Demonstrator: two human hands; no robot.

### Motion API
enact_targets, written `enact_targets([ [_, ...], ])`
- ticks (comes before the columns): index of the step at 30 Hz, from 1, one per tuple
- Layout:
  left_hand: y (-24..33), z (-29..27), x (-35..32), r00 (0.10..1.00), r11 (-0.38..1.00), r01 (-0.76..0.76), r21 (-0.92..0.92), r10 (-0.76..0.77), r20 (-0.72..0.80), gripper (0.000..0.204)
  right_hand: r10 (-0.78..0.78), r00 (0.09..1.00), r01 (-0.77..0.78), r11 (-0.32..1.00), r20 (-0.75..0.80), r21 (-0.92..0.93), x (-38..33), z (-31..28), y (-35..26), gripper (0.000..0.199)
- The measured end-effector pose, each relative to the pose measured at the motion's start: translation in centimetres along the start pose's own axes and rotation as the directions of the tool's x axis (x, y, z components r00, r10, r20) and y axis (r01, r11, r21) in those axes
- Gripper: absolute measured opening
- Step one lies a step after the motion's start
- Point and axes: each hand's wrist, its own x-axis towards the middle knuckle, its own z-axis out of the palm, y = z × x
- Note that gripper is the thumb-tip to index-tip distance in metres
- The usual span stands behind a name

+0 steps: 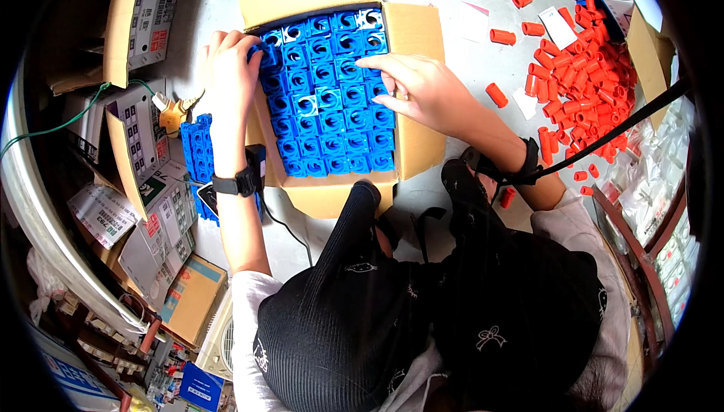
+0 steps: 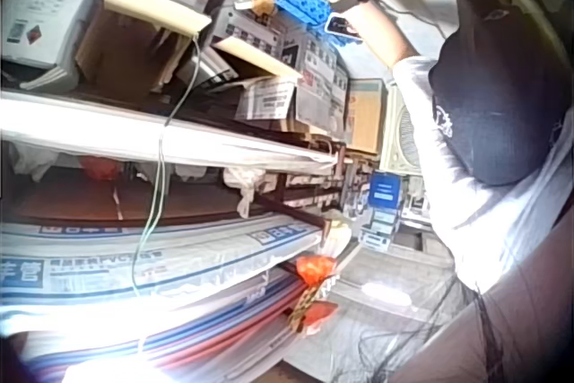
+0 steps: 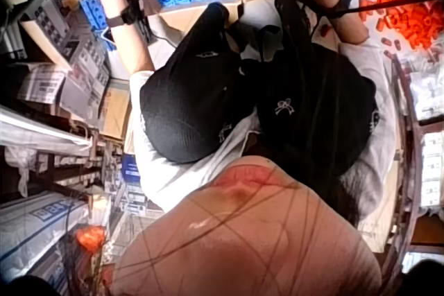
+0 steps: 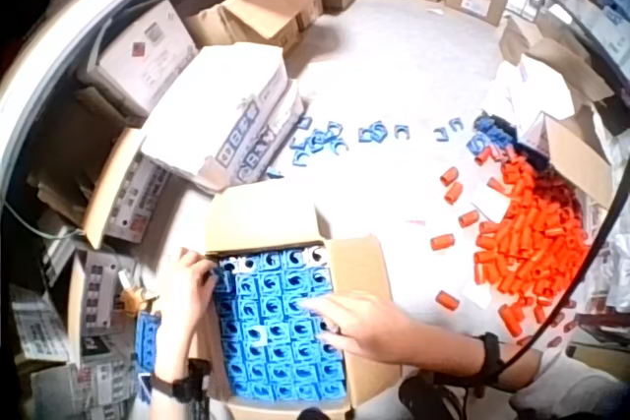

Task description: The person sits on the floor and assembles blue plastic components by hand. They pick up individual blue pieces from a pile and insert them into a grid of blue plastic holders inside a cardboard box. The person continues this repetitive assembly process throughout the video.

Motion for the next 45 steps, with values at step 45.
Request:
enact_targets([
  [45,4.7,2.7,-2.2,0.999,0.991,0.039,-0.127,-0.035,0.034,0.029,-0.062,0.95,-0.137,0.799,-0.307,-0.586,17.8,-6.0,17.2,0.04],
])
